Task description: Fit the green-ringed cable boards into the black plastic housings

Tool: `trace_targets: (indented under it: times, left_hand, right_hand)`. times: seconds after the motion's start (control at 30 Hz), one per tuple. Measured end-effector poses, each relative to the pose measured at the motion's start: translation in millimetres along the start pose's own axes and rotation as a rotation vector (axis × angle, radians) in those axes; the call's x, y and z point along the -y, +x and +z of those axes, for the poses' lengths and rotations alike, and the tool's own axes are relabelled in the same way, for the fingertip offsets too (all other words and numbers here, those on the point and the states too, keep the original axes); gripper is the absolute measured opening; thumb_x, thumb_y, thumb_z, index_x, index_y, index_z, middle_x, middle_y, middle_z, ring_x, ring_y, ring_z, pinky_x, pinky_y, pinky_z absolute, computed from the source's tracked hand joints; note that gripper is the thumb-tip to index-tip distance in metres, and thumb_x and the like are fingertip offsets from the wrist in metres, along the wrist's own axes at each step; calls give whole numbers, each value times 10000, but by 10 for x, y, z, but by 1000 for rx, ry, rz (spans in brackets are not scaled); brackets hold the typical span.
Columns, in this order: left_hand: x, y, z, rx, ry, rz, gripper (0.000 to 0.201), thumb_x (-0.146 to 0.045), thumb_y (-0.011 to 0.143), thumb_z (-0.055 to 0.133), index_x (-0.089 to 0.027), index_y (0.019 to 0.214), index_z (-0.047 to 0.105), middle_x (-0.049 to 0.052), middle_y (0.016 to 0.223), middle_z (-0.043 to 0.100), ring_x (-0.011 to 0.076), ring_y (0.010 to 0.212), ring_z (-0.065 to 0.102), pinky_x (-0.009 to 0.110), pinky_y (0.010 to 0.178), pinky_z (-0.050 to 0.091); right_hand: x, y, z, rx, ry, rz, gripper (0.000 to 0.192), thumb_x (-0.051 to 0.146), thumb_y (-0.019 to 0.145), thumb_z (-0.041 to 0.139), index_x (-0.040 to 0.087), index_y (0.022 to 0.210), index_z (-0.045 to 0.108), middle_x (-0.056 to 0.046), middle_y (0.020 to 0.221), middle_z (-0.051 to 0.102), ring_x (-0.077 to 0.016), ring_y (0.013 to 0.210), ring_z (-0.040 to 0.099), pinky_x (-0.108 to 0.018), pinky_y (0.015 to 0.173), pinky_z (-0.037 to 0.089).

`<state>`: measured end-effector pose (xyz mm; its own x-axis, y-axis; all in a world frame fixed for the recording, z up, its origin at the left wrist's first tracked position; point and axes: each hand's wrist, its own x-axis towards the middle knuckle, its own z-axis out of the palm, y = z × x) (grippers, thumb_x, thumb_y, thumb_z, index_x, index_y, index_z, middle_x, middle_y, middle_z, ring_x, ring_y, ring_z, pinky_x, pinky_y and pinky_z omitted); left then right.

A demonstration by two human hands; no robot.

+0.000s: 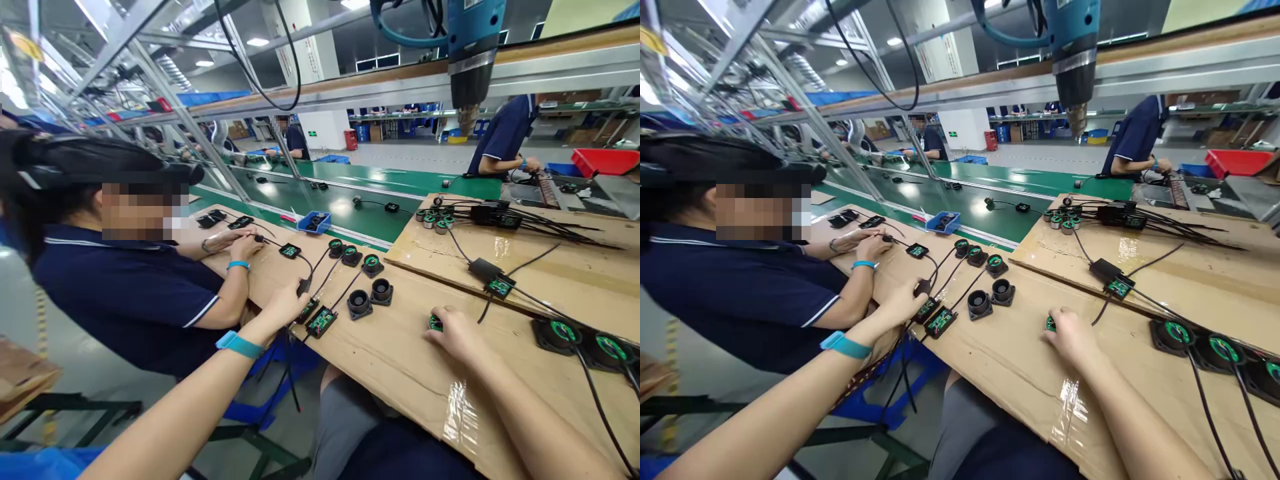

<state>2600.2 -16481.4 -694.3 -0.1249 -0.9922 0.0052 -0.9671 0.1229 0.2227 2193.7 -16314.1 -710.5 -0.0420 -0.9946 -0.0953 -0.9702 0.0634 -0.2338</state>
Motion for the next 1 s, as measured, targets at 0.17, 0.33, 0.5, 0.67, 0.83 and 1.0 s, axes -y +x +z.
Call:
trace_targets:
  times: [0.17, 0.33, 0.5, 0.67, 0.83, 1.0]
  left_hand:
    - [150, 16, -146, -78, 282, 10, 568, -306, 873, 428, -153, 1418, 474, 210, 1178, 611, 383, 1114, 623, 480, 906, 497]
    - [407, 37, 74, 57, 357, -39, 558, -365, 905, 376, -170, 1415, 493, 216, 1211, 607, 400, 1130, 595, 537, 892, 487]
    - [-22, -108, 263, -153, 282, 105, 580, -437, 944, 352, -92, 1392, 483, 246, 1301, 583, 405, 1196, 550, 566, 962, 451]
    - [-1059, -374, 461, -306, 155, 572, 544, -488, 962, 452, -176, 1407, 478, 185, 1431, 519, 334, 1357, 451, 503, 1099, 386]
    - [-1845, -391, 721, -199, 374, 543, 382, -252, 962, 450, -117, 1296, 576, 237, 1263, 590, 341, 1077, 617, 495, 907, 488]
    - [-2160, -512, 1002, -274, 194, 572, 269, -212, 971, 416, -132, 1120, 625, 186, 1118, 590, 311, 960, 620, 459, 812, 524]
  right_hand:
    - [4, -93, 70, -45, 41, -30, 330, 459, 874, 673, 207, 1086, 653, -102, 1053, 688, -255, 978, 655, -317, 780, 427]
    - [-4, -147, 56, -71, 42, -115, 330, 457, 839, 723, 197, 1032, 662, -109, 1035, 706, -271, 1024, 649, -347, 879, 432]
    - [-38, -70, 88, -86, 57, 45, 250, 385, 857, 694, 202, 1025, 657, -100, 1033, 712, -259, 947, 678, -324, 768, 453]
    - [-155, 50, 104, -129, 43, 177, 276, 393, 893, 649, 184, 1072, 634, -121, 1071, 704, -276, 966, 678, -332, 744, 452]
    - [-211, 88, 126, -171, 100, 211, 300, 438, 884, 674, 207, 1071, 626, -95, 1091, 700, -247, 985, 667, -315, 775, 444]
    - [-222, 118, 135, -201, 89, 325, 301, 401, 906, 652, 192, 1122, 629, -109, 1085, 699, -251, 989, 650, -326, 794, 446]
